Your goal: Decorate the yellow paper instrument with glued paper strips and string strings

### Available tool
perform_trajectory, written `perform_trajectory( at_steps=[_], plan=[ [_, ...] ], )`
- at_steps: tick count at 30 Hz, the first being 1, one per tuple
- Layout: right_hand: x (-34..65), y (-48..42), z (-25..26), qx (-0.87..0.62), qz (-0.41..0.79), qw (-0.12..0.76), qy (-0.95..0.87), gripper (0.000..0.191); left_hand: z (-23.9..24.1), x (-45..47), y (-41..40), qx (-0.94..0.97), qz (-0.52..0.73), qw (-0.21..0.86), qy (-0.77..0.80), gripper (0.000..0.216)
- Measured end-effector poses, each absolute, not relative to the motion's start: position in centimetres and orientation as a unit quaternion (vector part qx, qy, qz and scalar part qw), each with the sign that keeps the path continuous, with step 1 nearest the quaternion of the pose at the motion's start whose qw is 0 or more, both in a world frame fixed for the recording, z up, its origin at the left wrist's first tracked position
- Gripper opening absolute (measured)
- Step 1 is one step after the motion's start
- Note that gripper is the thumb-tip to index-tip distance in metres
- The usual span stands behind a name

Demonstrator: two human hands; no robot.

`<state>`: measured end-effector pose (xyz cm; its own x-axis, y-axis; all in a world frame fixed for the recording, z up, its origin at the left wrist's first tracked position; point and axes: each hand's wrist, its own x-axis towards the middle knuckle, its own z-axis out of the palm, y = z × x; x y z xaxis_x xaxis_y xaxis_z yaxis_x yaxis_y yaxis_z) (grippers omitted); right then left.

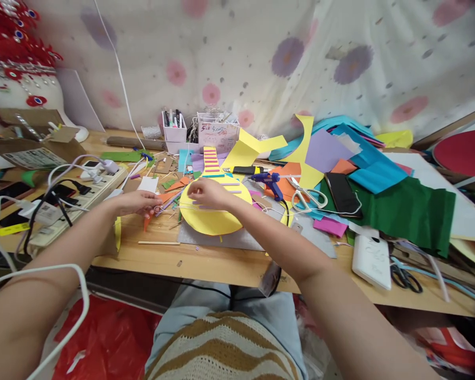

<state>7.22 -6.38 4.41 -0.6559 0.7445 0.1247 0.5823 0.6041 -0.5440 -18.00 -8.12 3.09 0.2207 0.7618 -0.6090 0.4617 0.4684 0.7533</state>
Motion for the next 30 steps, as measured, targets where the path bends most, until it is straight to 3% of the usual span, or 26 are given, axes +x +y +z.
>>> perform_trajectory(
  at_steps=[6,9,17,22,30],
  plan=[
    [1.3,-5.4,4.0,-0.337,0.113,0.019,-0.935,0.020,2.5,-18.9,-8.7,0.466,0.177,0.613,0.613,0.040],
    [1.0,-5.1,4.0,-0.343,0.105,-0.009,-0.934,0.020,2.4,-19.2,-8.7,0.461,0.178,0.613,0.616,0.039],
    [0.3,-4.8,3.1,-0.464,0.277,0.192,-0.819,0.025,2.2,-19.3,-8.6,0.434,0.191,0.634,0.610,0.043],
    [-0.5,-5.1,3.1,-0.440,0.368,0.289,-0.766,0.023,2.6,-18.9,-8.6,0.411,0.192,0.661,0.597,0.049],
    [-0.7,-4.8,2.2,-0.430,0.408,0.330,-0.735,0.021,4.2,-18.6,-9.3,0.426,0.210,0.670,0.570,0.041]
  ],
)
